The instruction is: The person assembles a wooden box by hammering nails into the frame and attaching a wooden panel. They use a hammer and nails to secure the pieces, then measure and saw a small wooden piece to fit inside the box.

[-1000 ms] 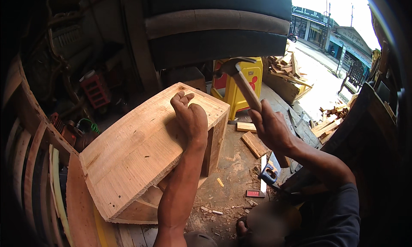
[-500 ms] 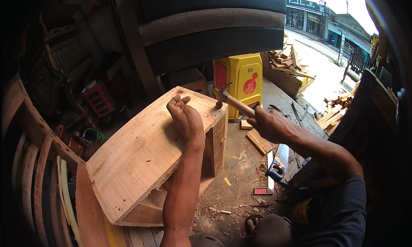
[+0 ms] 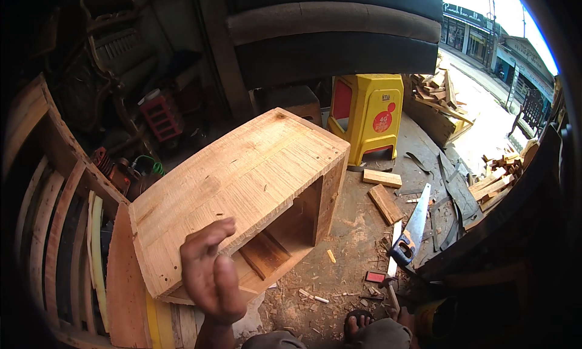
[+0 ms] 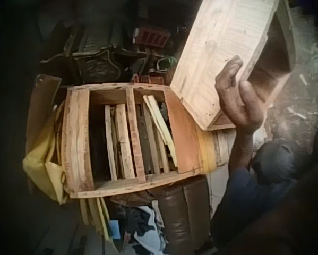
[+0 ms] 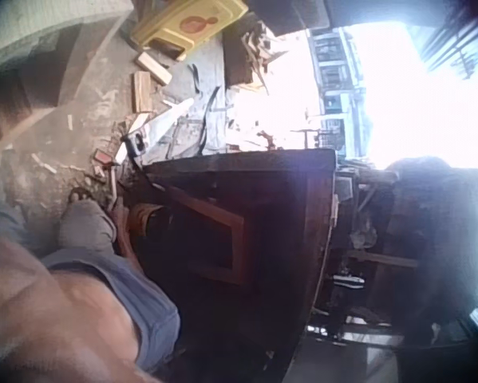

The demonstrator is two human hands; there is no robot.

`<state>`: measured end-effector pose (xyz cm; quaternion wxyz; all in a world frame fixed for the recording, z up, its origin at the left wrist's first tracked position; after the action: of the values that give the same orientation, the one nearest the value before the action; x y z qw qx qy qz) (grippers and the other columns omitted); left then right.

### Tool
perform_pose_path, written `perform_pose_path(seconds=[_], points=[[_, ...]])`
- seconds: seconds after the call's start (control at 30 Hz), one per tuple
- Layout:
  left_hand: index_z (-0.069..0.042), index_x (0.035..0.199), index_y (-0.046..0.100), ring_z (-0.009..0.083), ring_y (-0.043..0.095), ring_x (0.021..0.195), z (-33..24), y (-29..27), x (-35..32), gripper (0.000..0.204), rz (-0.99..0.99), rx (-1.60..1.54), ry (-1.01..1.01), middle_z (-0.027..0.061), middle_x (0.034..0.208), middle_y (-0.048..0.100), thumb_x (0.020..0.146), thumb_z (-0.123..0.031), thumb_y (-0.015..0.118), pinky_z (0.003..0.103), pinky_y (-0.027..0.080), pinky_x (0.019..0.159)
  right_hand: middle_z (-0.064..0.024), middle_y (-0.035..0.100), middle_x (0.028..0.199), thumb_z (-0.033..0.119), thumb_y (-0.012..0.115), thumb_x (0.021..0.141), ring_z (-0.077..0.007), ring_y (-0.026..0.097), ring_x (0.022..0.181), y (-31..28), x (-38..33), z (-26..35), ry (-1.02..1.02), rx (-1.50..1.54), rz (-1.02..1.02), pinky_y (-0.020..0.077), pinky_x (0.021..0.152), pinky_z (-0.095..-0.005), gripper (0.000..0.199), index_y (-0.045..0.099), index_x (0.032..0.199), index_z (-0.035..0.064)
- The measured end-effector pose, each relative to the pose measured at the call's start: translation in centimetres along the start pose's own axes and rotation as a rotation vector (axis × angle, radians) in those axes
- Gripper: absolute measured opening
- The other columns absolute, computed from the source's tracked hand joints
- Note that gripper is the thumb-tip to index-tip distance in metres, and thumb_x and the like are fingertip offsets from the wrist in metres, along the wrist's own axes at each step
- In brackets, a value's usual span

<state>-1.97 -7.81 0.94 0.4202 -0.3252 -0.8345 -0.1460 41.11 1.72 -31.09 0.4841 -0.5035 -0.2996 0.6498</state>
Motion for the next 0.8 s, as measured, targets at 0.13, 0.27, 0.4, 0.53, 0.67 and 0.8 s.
perform_pose_path(seconds=[0.13,0.27,0.4,0.53,0.67,0.8], points=[[0.004,0.127,0.051,0.0308,0.057,0.124,-3.4,-16.7,-8.3,0.036,-0.62,0.732,-0.089,0.0189,0.124,0.059,0.105,-0.022,0.04,0.047,0.043,0.113,-0.0294,0.068,0.094,0.024,0.065,0.095,-0.0493,0.067,0.091,3.5,-1.9,-8.2,-0.058,-0.073,-0.111,0.0525,0.08,-0.0557,0.033,0.063,0.116,-0.0009],[0.002,0.147,0.041,0.0332,0.053,0.133,-0.5,-20.4,-10.9,0.057,-0.903,0.462,-0.64,0.0211,0.138,0.054,0.108,-0.039,0.039,0.046,0.039,0.116,-0.0256,0.066,0.111,0.014,0.066,0.095,-0.0446,0.066,0.1,-11.2,3.5,7.9,-0.38,0.192,-0.286,0.0529,0.083,-0.0488,0.025,0.067,0.116,-0.0007],[-0.006,0.156,0.038,0.0297,0.049,0.14,2.8,-18.9,-9.5,0.066,-0.926,-0.017,-0.718,0.0155,0.152,0.05,0.108,-0.05,0.036,0.046,0.042,0.115,-0.0185,0.067,0.121,0.029,0.061,0.105,-0.0291,0.068,0.112,-21.5,9.3,29.2,-0.837,0.658,-0.375,0.055,0.092,-0.0389,0.037,0.066,0.126,-0.0013],[-0.01,0.157,0.038,0.0309,0.048,0.141,7.1,-17.9,-10.3,0.068,-0.863,-0.298,-0.729,0.014,0.156,0.047,0.106,-0.055,0.035,0.049,0.047,0.112,-0.0282,0.068,0.125,0.063,0.048,0.103,-0.0309,0.067,0.115,-27.5,17.2,43.8,-0.716,0.725,-0.049,0.0503,0.099,-0.0394,0.073,0.063,0.137,-0.0001],[-0.012,0.16,0.034,0.0322,0.046,0.143,5.8,-18.3,-9.9,0.072,-0.791,-0.347,-0.725,0.0139,0.159,0.042,0.106,-0.059,0.032,0.049,0.046,0.113,-0.0237,0.071,0.118,0.065,0.051,0.101,-0.0273,0.069,0.108,-26.5,15.6,48.2,-0.784,0.461,0.362,0.0507,0.098,-0.0401,0.077,0.062,0.138,-0.0004],[-0.011,0.161,0.03,0.0325,0.044,0.145,5.6,-17.9,-9.9,0.074,-0.767,-0.211,-0.655,0.0136,0.162,0.039,0.106,-0.06,0.032,0.048,0.044,0.115,-0.0205,0.072,0.115,0.061,0.051,0.103,-0.0237,0.069,0.102,-26.4,13.4,43.4,-0.854,0.472,0.371,0.0514,0.095,-0.0378,0.072,0.062,0.137,-0.0008]])
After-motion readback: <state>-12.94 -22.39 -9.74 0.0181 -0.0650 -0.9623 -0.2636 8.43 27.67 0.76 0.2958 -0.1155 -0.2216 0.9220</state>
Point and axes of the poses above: each hand's wrist, its own x-axis towards the middle knuckle, its own y-axis out of the palm, z = x × y, the point moved 1 cm from there along x, towards the middle knuckle
